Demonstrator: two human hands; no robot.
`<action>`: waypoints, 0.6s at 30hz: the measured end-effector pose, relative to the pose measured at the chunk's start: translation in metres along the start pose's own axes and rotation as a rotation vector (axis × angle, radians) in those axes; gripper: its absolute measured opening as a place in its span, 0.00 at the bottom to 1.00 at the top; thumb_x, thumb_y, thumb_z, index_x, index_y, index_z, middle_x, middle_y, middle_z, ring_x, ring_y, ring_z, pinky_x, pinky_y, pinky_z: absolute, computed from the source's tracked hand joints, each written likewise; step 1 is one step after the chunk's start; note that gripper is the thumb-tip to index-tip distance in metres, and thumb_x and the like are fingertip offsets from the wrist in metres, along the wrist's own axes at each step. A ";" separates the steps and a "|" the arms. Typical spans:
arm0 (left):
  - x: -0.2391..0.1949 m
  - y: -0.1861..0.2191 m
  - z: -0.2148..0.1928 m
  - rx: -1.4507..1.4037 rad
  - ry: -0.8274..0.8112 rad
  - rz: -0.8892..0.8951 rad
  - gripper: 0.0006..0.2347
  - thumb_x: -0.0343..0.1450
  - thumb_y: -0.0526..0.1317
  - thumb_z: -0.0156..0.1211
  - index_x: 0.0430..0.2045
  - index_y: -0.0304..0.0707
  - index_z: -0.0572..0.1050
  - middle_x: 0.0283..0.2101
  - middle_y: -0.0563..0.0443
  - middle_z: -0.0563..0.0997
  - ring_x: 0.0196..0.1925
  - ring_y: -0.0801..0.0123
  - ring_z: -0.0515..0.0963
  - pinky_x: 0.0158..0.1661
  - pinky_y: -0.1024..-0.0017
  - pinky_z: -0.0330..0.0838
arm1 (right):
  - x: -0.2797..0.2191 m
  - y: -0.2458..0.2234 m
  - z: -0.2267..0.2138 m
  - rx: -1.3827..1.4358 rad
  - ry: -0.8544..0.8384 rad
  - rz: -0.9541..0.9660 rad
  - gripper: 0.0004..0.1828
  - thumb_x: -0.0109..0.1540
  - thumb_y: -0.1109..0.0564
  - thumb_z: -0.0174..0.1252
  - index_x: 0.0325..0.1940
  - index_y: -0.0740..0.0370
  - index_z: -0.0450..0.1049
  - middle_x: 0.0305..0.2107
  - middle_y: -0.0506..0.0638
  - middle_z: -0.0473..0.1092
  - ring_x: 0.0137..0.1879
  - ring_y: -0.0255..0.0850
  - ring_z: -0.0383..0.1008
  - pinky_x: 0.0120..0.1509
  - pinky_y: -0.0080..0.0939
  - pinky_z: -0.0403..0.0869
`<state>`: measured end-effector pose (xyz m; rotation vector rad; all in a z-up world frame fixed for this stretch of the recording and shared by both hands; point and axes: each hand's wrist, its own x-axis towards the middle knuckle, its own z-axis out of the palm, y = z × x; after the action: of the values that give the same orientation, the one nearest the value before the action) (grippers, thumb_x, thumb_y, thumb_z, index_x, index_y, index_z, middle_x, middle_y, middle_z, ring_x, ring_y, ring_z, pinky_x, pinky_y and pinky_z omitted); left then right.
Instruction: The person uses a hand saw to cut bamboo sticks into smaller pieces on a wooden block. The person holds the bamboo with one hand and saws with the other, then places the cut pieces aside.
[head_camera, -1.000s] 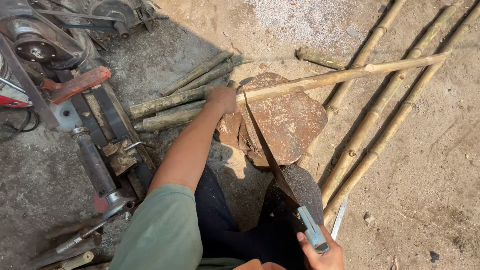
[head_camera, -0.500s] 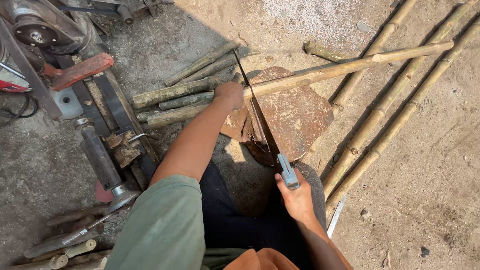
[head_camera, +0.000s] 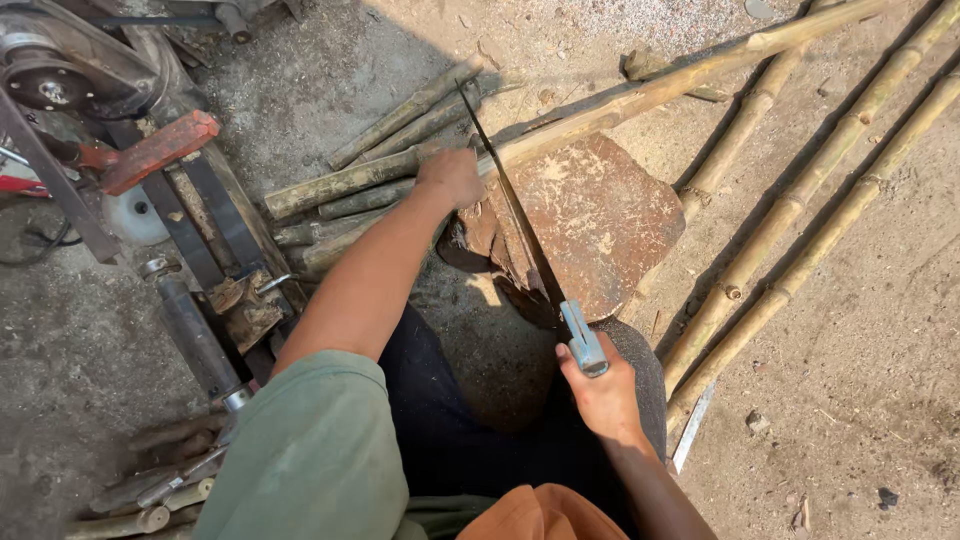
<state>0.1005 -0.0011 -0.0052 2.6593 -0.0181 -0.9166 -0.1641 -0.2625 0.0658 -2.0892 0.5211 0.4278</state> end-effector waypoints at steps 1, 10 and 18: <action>-0.001 0.003 0.005 -0.066 0.053 0.009 0.16 0.65 0.39 0.66 0.41 0.26 0.81 0.51 0.32 0.82 0.53 0.47 0.82 0.53 0.56 0.76 | -0.009 0.001 -0.010 -0.015 0.016 -0.028 0.20 0.58 0.46 0.64 0.47 0.61 0.76 0.26 0.52 0.76 0.33 0.38 0.74 0.40 0.41 0.74; 0.008 0.003 -0.001 -0.036 0.067 0.026 0.13 0.66 0.35 0.62 0.39 0.25 0.82 0.48 0.32 0.82 0.51 0.47 0.83 0.52 0.56 0.79 | 0.027 0.000 -0.016 -0.142 0.012 -0.144 0.25 0.57 0.44 0.63 0.50 0.64 0.76 0.27 0.55 0.78 0.34 0.41 0.78 0.42 0.42 0.75; 0.011 0.004 0.016 -0.086 0.075 0.017 0.13 0.66 0.34 0.60 0.41 0.24 0.81 0.48 0.32 0.83 0.50 0.47 0.84 0.52 0.56 0.78 | 0.055 -0.007 0.011 0.012 -0.038 -0.139 0.25 0.59 0.45 0.63 0.53 0.65 0.75 0.33 0.57 0.79 0.38 0.41 0.79 0.45 0.43 0.76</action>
<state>0.0999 -0.0106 -0.0219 2.6081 0.0157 -0.7931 -0.1148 -0.2608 0.0386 -2.0864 0.3534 0.3815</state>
